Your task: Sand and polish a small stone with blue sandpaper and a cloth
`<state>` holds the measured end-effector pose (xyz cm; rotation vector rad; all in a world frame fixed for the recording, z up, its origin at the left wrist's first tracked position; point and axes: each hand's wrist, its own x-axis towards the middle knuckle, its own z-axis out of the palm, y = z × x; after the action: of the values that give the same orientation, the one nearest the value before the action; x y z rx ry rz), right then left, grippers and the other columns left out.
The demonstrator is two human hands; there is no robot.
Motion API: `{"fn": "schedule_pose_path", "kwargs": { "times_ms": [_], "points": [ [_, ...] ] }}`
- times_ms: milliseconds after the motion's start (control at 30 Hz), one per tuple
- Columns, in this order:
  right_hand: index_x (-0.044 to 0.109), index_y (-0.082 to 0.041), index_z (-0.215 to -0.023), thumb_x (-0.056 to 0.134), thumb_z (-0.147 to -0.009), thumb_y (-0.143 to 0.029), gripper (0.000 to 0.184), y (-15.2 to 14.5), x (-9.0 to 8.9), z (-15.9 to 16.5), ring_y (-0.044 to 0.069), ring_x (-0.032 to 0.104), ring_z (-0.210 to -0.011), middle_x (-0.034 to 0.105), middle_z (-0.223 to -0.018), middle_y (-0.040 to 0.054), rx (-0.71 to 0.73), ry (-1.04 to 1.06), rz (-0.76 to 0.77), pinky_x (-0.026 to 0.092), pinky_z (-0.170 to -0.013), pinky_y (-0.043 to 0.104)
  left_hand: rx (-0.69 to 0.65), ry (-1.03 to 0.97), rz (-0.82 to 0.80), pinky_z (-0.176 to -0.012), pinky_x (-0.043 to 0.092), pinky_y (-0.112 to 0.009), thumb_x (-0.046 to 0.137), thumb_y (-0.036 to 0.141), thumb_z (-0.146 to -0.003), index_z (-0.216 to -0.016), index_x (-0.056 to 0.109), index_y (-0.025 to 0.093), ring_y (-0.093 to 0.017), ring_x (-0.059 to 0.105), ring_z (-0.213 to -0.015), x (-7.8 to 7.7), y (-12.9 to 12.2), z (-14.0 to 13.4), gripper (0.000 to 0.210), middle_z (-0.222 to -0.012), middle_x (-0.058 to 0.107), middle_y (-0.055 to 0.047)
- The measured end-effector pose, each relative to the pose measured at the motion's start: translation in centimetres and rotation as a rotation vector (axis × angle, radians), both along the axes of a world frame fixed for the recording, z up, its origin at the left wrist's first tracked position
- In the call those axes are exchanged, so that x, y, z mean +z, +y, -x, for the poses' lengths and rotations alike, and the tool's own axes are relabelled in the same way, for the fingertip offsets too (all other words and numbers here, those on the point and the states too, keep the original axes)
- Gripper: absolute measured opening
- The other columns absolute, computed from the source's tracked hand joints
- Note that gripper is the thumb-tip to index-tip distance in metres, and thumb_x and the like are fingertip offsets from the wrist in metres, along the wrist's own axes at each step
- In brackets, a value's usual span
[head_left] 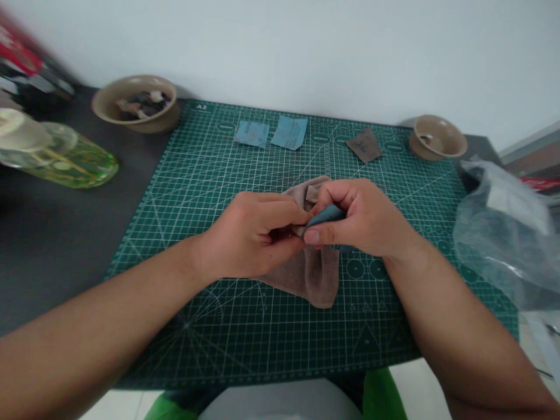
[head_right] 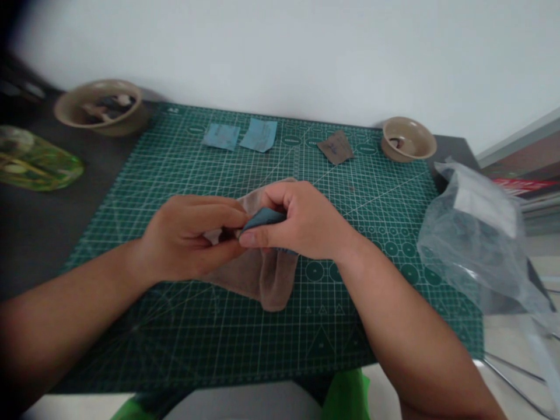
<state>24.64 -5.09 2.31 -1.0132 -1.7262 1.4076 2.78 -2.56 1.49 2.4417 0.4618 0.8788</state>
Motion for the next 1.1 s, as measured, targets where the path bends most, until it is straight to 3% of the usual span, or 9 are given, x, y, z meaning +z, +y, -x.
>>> {"fn": "schedule_pose_path", "kwargs": {
  "times_ms": [167,333,533,833,1100],
  "points": [
    [0.061,-0.018,-0.067,0.092,-0.071,-0.045,0.042,0.0,0.1,-0.1,0.011,0.051,-0.060,0.062,-0.064,-0.0023,-0.088,-0.107,-0.016,0.036,-0.053,0.024,-0.022,-0.017,-0.119,-0.056,0.046,-0.024,0.062,0.013,-0.094,-0.094,0.070,0.016,-0.013,0.063,-0.066,-0.4,0.4,0.0,0.009,-0.080,0.070,-0.005],
    [0.059,-0.018,-0.066,0.090,-0.072,-0.044,0.041,0.0,0.5,-0.1,0.012,0.050,-0.062,0.059,-0.064,-0.0025,-0.172,-0.242,-0.100,0.035,-0.055,0.026,0.062,-0.047,-0.244,-0.059,0.048,-0.023,0.065,0.015,-0.094,-0.109,0.070,0.013,-0.014,0.067,-0.070,-1.1,0.5,0.2,0.016,-0.090,0.073,-0.008],
    [0.058,-0.018,-0.065,0.088,-0.073,-0.044,0.041,0.1,0.3,0.2,0.011,0.049,-0.062,0.058,-0.065,-0.0036,-0.217,-0.305,-0.176,0.035,-0.057,0.026,0.111,-0.015,-0.296,-0.055,0.048,-0.023,0.065,0.012,-0.092,-0.100,0.070,0.014,-0.012,0.066,-0.063,-1.4,0.5,0.3,0.009,-0.081,0.073,-0.004],
    [0.063,-0.018,-0.071,0.089,-0.070,-0.051,0.042,0.3,0.3,-0.4,0.014,0.054,-0.062,0.062,-0.065,-0.0014,-0.219,-0.214,0.007,0.036,-0.055,0.027,0.129,-0.111,-0.193,-0.063,0.053,-0.018,0.071,0.013,-0.094,-0.103,0.071,0.017,-0.009,0.070,-0.072,-0.9,0.5,0.0,0.010,-0.089,0.077,-0.002],
    [0.061,-0.019,-0.072,0.090,-0.071,-0.046,0.040,0.3,0.0,-0.6,0.016,0.059,-0.062,0.065,-0.067,-0.0005,-0.160,-0.054,0.153,0.039,-0.056,0.027,0.072,-0.154,-0.170,-0.070,0.057,-0.018,0.073,0.013,-0.094,-0.104,0.072,0.018,-0.010,0.072,-0.083,-0.7,0.5,-0.1,0.011,-0.097,0.076,-0.004]
  ]
}}
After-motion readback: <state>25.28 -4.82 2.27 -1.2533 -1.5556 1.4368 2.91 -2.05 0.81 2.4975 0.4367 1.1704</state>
